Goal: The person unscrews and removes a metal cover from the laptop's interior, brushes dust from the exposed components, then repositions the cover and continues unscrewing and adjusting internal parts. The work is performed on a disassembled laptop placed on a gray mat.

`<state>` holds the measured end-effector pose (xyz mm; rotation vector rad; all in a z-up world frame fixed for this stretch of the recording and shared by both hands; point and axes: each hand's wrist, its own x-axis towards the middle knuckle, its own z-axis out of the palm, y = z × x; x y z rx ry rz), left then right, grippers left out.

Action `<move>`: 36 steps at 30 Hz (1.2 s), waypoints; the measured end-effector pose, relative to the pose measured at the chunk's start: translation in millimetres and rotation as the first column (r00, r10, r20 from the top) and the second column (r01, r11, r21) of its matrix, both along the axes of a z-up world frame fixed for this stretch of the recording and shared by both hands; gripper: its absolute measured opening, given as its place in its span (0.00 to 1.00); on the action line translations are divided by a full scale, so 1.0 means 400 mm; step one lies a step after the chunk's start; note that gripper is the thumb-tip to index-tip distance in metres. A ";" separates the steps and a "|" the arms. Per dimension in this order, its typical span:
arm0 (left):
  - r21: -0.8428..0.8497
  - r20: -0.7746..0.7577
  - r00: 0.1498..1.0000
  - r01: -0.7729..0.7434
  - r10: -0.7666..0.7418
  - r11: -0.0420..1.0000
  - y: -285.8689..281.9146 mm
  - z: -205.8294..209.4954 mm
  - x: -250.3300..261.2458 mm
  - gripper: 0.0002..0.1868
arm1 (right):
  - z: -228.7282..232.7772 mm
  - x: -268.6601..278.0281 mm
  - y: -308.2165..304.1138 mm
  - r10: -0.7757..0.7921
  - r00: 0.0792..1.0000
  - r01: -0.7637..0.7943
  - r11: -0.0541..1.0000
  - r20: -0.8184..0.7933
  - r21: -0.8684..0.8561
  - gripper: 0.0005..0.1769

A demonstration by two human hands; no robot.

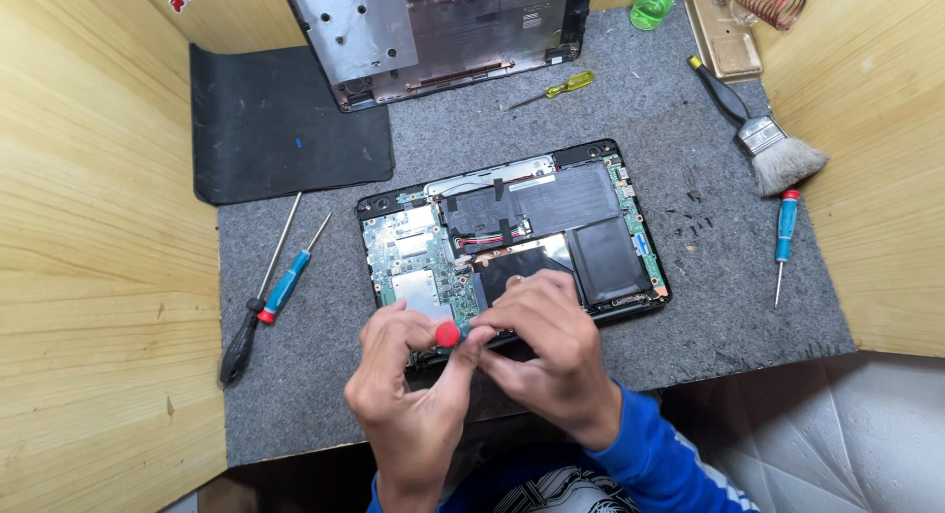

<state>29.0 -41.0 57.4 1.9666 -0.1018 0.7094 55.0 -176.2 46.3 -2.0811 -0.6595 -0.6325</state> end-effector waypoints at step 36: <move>-0.078 -0.171 0.894 0.407 -0.415 0.910 -0.005 0.025 0.016 0.19 | -0.017 -0.008 -0.014 0.094 0.959 -0.057 0.988 -0.268 0.144 0.14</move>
